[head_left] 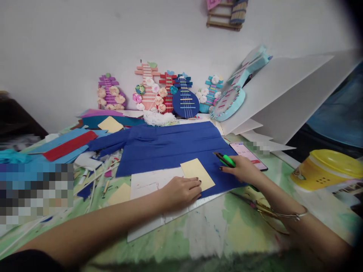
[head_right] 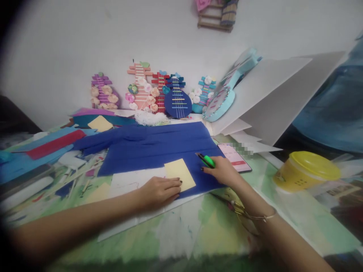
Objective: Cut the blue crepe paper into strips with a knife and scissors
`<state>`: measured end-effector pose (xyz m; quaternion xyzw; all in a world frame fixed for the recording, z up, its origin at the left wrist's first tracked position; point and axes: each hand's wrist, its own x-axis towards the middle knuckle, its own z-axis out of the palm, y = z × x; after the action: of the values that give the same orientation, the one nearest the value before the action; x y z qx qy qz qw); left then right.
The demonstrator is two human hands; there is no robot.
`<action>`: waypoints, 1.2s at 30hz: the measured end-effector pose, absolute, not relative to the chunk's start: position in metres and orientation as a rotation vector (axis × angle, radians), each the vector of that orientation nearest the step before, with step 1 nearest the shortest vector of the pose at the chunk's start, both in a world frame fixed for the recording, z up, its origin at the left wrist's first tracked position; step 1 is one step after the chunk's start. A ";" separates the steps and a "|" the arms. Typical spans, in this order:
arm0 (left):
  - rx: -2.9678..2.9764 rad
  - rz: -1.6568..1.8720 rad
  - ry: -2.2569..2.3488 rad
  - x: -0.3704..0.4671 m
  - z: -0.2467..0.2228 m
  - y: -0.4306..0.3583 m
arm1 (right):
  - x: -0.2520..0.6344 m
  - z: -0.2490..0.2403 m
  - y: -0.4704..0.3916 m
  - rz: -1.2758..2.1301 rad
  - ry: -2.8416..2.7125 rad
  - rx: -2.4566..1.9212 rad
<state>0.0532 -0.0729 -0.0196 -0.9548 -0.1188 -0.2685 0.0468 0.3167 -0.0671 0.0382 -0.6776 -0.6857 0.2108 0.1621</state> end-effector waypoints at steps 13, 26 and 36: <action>-3.334 -0.946 -0.285 0.054 -0.014 -0.089 | 0.321 0.023 -0.048 0.460 -2.166 -2.003; -2.415 -0.446 -1.996 -0.096 0.055 0.134 | 0.322 0.022 -0.048 0.496 -2.101 -2.106; -2.170 -0.600 -2.344 -0.135 0.035 0.176 | 0.329 0.008 -0.048 0.283 -2.148 -1.971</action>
<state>-0.1350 0.1760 0.0345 -0.6666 -0.7203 -0.1843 -0.0541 0.3294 -0.0480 0.0084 -0.6692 -0.7292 0.0961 0.1061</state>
